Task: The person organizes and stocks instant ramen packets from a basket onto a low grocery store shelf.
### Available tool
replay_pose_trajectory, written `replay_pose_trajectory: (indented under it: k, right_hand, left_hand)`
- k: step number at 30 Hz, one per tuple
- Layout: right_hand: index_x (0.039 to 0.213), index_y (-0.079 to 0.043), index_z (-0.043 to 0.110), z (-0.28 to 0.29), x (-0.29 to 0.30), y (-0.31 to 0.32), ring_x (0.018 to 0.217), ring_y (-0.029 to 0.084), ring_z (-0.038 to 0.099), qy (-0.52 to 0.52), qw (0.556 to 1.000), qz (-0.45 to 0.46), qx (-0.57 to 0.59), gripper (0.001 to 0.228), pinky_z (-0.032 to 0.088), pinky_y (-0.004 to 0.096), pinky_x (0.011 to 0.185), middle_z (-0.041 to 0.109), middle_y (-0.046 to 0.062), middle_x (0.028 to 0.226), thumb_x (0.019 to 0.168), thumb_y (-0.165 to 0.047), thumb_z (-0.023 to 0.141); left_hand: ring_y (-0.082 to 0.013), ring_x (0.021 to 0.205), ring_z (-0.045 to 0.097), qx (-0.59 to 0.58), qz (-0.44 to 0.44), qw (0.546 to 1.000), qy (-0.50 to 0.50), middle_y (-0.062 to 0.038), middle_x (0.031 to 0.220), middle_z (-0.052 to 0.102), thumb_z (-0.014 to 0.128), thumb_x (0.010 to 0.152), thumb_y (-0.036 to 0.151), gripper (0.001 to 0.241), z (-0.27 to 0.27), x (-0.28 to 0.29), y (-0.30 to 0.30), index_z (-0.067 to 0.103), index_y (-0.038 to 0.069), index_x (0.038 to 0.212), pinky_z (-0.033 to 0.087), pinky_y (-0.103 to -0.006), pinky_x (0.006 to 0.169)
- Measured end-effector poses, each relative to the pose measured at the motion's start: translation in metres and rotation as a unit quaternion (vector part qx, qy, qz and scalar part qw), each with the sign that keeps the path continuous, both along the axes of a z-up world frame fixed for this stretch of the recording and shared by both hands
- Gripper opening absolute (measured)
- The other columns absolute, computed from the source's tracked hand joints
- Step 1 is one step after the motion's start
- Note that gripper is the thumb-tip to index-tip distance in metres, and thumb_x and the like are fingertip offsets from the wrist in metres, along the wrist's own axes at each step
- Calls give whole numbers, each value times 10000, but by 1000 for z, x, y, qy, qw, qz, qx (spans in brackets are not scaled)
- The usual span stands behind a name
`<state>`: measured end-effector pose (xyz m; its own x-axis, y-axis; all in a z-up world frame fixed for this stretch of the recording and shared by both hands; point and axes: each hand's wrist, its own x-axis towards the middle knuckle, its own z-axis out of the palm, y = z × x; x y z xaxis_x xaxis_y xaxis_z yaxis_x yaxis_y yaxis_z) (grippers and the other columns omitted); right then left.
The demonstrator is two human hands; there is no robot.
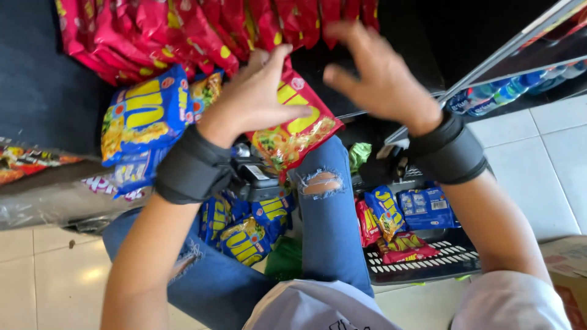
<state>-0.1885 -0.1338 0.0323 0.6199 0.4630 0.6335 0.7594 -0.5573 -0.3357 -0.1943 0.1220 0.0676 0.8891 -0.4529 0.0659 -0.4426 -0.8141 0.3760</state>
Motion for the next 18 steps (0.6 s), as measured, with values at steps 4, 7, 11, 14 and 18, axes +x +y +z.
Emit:
replay_pose_trajectory:
  k: [4, 7, 11, 14, 18]
  right_hand:
    - [1454, -102, 471, -33, -14, 30, 1077, 357, 706, 261, 965, -36, -10, 669, 562, 444, 871, 691, 195, 1202, 916, -351, 780]
    - [1459, -127, 451, -63, -11, 43, 1050, 374, 709, 319, 945, -65, -22, 764, 559, 453, 879, 703, 198, 1167, 840, -377, 821]
    - [1463, -110, 435, -72, -14, 52, 1072, 439, 670, 269, 962, -41, -12, 887, 542, 472, 883, 676, 250, 1141, 738, -319, 902]
    - [1471, -92, 398, -77, -7, 53, 1077, 471, 640, 238, 971, -17, 9, 1009, 528, 476, 884, 648, 277, 1152, 634, -248, 939]
    - [1436, -99, 428, -80, -2, 39, 1127, 392, 650, 289, 956, -51, 2, 964, 510, 463, 946, 693, 214, 1137, 620, -235, 924]
  left_hand:
    - [-528, 1283, 515, 62, 89, 989, 104, -295, 1488, 409, 896, 637, 586, 1250, -31, -3, -4, 212, 153, 1589, 470, -540, 1051]
    - [-559, 1353, 327, 165, 130, 963, 169, -282, 1554, 210, 984, 536, 579, 1459, -52, 14, -4, 43, 201, 1584, 392, -683, 984]
    - [-525, 1346, 425, 142, 171, 953, 204, -250, 1535, 324, 1003, 450, 597, 1559, -42, 11, -8, 47, 212, 1621, 416, -679, 1013]
    - [-496, 1326, 445, 143, 184, 960, 155, -226, 1474, 387, 1045, 401, 541, 1568, -42, 7, -11, 85, 162, 1582, 437, -671, 975]
    - [-488, 1220, 558, 83, 143, 984, 62, -206, 1339, 531, 1035, 477, 437, 1243, -48, -3, -16, 306, 101, 1427, 476, -656, 928]
